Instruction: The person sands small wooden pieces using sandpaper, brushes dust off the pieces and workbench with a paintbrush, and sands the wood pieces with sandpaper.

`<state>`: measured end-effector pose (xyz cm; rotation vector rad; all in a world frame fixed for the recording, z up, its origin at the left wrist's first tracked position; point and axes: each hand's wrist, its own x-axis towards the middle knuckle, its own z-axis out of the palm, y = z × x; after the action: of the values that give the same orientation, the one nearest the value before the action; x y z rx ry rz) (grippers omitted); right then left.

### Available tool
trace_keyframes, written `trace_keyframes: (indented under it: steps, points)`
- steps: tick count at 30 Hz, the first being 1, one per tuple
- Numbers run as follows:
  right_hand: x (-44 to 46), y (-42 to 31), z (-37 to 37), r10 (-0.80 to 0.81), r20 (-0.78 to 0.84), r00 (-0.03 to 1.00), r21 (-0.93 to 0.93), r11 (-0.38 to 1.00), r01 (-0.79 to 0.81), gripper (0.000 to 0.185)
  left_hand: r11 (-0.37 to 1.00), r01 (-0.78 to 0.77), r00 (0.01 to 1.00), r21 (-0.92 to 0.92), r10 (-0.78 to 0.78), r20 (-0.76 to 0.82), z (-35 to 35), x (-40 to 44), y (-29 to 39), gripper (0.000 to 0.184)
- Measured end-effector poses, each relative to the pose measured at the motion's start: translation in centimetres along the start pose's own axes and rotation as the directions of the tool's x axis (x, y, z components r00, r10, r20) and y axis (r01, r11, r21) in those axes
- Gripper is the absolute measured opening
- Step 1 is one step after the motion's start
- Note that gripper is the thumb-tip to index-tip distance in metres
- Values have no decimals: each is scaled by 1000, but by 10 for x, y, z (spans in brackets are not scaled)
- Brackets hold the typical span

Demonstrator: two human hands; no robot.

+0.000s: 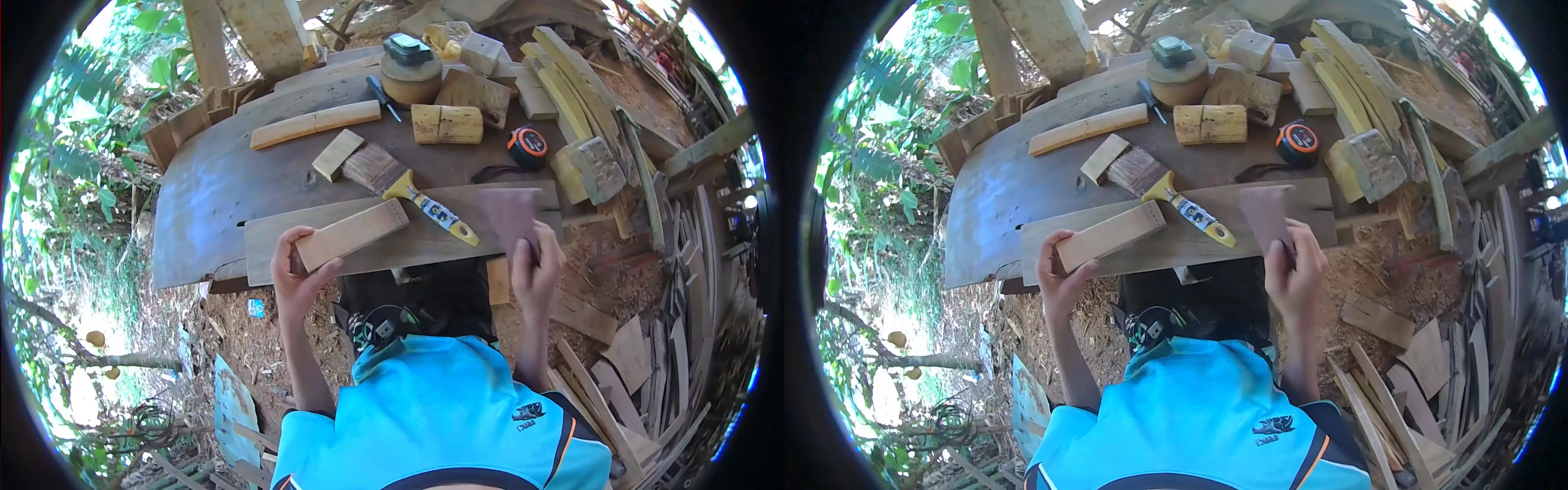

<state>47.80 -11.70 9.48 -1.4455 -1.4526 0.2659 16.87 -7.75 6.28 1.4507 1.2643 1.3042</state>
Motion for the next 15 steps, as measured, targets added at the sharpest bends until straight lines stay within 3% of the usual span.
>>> trace_keyframes:
  steps: [1, 2, 4, 7, 10, 13, 15]
  points:
    - [-5, -9, 7, 4, -106, 994, 72, 997, 4, 19, 997, -34, 999, -76, 32, -33, 3, 1, 2, 51]
    - [-17, -12, 19, 44, -54, 998, 299, 954, -26, 18, 987, -69, 996, -148, 60, -61, 5, 0, 4, 52]
    - [-11, -41, 39, -197, 46, 979, 222, 958, 182, 11, 977, -85, 991, -195, 63, -119, 7, 0, 8, 53]
    - [-18, -8, 69, 222, 133, 966, 261, 932, -250, 5, 931, -242, 964, -272, 199, -177, 16, 3, 8, 54]
    - [2, 9, 73, 176, -132, 976, 196, 969, -148, 3, 874, -373, 925, -310, 326, -196, 26, 8, 19, 51]
    - [5, 7, 60, 205, -28, 978, 312, 932, -186, 5, 862, -422, 905, -282, 381, -189, 39, 14, 34, 45]
    - [8, -16, 58, 12, 104, 995, 405, 913, -53, 9, 854, -447, 894, -268, 417, -161, 52, 20, 38, 43]
